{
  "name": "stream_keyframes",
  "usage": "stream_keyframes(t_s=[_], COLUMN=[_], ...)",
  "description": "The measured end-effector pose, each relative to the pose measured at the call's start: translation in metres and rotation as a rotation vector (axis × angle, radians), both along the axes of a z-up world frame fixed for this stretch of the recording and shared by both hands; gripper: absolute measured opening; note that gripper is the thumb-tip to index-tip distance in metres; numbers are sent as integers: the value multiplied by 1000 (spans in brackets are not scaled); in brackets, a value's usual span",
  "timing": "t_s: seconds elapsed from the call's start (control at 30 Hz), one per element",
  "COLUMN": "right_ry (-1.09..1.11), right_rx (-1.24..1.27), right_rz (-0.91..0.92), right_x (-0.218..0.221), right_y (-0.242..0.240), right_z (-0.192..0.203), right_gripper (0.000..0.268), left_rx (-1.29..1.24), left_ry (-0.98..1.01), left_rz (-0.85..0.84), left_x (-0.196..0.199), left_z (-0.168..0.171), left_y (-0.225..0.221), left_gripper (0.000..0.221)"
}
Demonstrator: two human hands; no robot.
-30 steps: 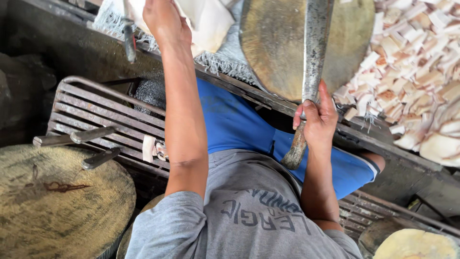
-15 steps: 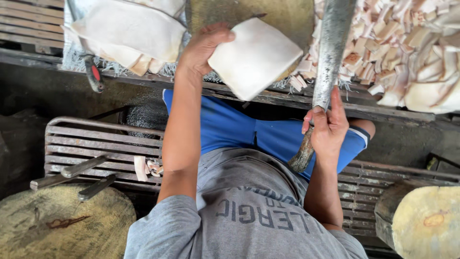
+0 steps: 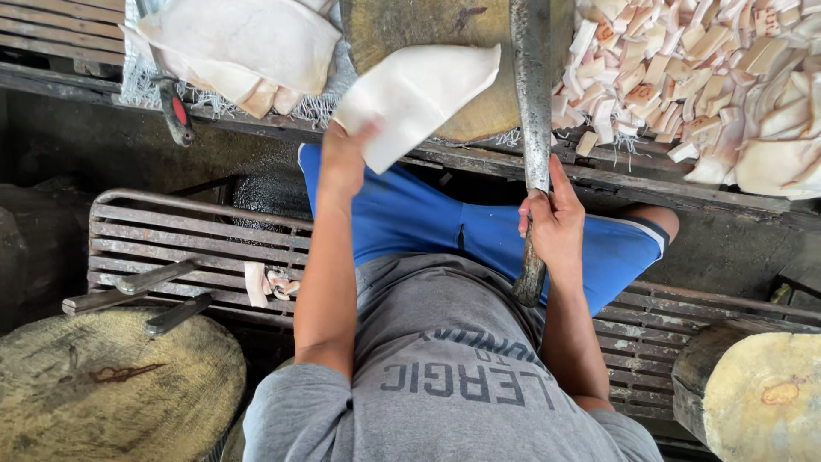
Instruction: The person cuts large sheets of processed animal skin into smaller rectangular strips and square pieces using a machete on a wooden cutting block.
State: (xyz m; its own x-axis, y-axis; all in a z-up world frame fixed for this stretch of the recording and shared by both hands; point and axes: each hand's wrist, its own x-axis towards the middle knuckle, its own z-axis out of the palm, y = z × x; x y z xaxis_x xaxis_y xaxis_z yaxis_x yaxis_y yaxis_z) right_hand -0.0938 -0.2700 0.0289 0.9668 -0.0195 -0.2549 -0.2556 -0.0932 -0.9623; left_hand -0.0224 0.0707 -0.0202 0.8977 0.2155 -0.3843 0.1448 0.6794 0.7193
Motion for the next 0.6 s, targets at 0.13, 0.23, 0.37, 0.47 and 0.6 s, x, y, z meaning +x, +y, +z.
stream_keyframes(t_s=[0.13, 0.23, 0.37, 0.47, 0.6], right_ry=[-4, -10, -136, -199, -266], right_rx=[-2, -3, 37, 14, 17], right_rz=[7, -20, -47, -96, -131], right_x=[2, 4, 13, 16, 8], right_y=[0, -5, -14, -21, -30], right_z=[-6, 3, 28, 45, 55], right_gripper=[68, 67, 66, 67, 66], left_rx=[387, 332, 229, 19, 97], left_ry=[-80, -141, -466, -564, -463], left_rz=[-104, -162, -261, -374, -290], left_x=[4, 44, 105, 109, 87], left_z=[27, 64, 124, 148, 138], left_y=[-28, -52, -101, -115, -89], left_gripper=[47, 37, 32, 27, 41])
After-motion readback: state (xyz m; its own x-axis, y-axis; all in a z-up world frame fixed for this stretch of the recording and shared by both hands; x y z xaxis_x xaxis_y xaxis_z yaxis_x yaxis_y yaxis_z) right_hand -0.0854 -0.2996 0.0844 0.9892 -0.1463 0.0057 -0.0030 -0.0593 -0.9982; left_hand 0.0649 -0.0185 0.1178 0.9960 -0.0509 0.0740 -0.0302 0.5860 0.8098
